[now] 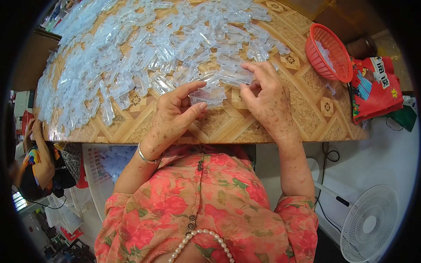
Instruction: The person assembles small, translucent plastic components by hand. They pick up a cylindrical body and a separate cap from a large pile on a wooden table, fit the cap onto the body, and place the finished unit back on the table. The process is repeated continuously throughout the clip.
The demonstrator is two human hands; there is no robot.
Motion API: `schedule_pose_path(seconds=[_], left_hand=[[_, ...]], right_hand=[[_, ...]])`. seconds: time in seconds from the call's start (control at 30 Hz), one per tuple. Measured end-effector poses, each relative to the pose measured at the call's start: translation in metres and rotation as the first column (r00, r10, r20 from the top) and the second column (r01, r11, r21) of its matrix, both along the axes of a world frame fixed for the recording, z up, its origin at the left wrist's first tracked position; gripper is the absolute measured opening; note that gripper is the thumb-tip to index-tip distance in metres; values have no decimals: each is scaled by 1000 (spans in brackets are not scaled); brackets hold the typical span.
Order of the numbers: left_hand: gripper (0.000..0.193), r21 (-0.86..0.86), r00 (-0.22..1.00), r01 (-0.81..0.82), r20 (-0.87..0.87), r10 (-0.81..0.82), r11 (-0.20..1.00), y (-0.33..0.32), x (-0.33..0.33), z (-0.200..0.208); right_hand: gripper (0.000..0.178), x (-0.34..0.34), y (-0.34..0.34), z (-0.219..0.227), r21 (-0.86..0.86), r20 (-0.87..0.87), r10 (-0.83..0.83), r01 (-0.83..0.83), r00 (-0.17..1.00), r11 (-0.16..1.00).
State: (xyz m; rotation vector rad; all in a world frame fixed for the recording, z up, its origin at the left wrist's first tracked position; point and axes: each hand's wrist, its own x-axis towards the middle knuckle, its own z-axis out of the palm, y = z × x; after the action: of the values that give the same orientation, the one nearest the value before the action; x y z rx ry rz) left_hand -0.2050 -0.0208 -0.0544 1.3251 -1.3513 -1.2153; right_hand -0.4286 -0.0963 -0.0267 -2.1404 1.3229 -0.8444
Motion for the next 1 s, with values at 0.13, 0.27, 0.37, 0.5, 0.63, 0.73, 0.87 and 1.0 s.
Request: schedule_pose_path(seconds=[0.13,0.27,0.37,0.5,0.63,0.73,0.87,1.0], left_hand=[[45,16,999,-7,-44,8,1000,-1,-2,-3],[45,-5,998,-35,-52,35,999,0,-3,-3],[45,-45,998,-56,-19,56,997,-1,-6,-3],[45,-121,998,-62,5,63,991,-1,-13,-3],[47,-24,967,-56,-249,49,998,-1,-22,-5],[48,26,952,-45,-303,50,999,0,-22,-3],[47,-52,929,-15,-369,-5,999,-2,-29,-10],[40,-116,935,-83,-353,37,990,-6,-41,-20]], right_hand=[[40,-2,12,5,-90,-4,-39,38,999,995],[43,-5,18,0,-290,-68,-54,32,996,957],[46,-3,25,-1,-427,-149,-54,-15,987,904],[52,10,42,-7,-357,-101,72,-104,992,928],[53,13,45,-9,-300,42,124,-106,991,948],[53,13,41,-12,-242,169,131,-88,977,966],[51,8,44,-19,-279,165,155,-105,974,955],[42,9,45,-24,-322,155,192,-134,969,937]])
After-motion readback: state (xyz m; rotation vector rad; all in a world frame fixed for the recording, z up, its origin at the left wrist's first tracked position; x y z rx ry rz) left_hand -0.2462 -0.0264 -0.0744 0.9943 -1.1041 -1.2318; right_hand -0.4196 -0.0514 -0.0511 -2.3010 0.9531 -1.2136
